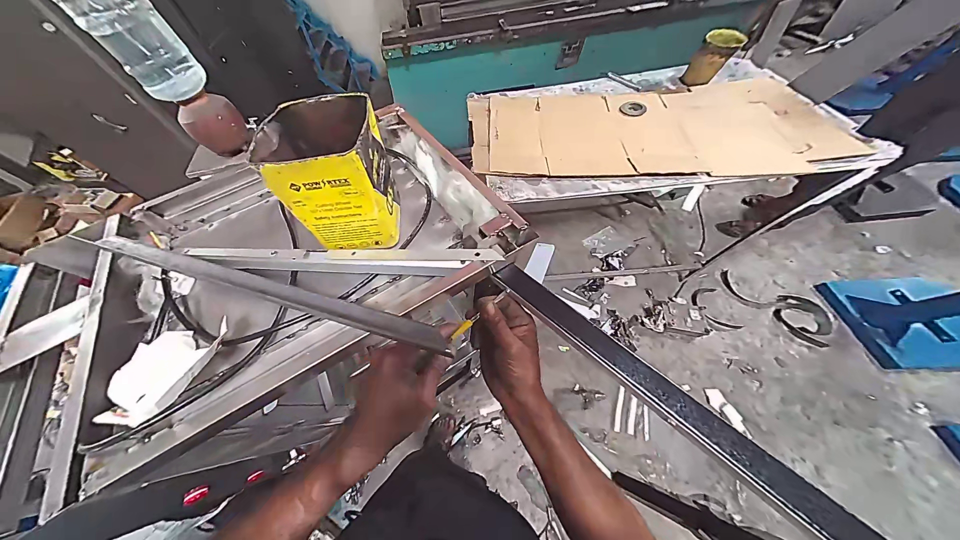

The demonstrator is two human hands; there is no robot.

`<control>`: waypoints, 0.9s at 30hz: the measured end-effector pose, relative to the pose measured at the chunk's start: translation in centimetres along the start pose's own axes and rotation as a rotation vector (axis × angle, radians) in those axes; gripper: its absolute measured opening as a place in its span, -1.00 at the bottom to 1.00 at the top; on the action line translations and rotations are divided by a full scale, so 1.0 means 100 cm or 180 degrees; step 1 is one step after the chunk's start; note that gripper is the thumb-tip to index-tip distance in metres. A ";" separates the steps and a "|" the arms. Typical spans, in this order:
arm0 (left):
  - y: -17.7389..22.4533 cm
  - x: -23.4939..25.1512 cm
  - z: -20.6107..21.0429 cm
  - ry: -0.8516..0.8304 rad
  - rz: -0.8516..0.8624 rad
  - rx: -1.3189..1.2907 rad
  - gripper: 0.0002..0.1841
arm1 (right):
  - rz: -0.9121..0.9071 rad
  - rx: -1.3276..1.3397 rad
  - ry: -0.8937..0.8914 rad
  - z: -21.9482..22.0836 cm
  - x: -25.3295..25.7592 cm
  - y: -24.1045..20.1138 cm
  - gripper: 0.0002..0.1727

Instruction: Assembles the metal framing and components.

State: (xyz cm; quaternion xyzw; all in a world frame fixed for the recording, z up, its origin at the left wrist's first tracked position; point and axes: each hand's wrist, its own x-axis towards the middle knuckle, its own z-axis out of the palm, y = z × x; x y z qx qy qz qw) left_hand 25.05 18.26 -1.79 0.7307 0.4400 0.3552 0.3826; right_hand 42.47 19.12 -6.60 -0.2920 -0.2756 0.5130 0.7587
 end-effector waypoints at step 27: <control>-0.001 0.010 0.013 -0.1225 -0.1632 -0.2690 -0.65 | 0.0068 0.0003 0.0111 -0.008 -0.004 -0.006 -0.81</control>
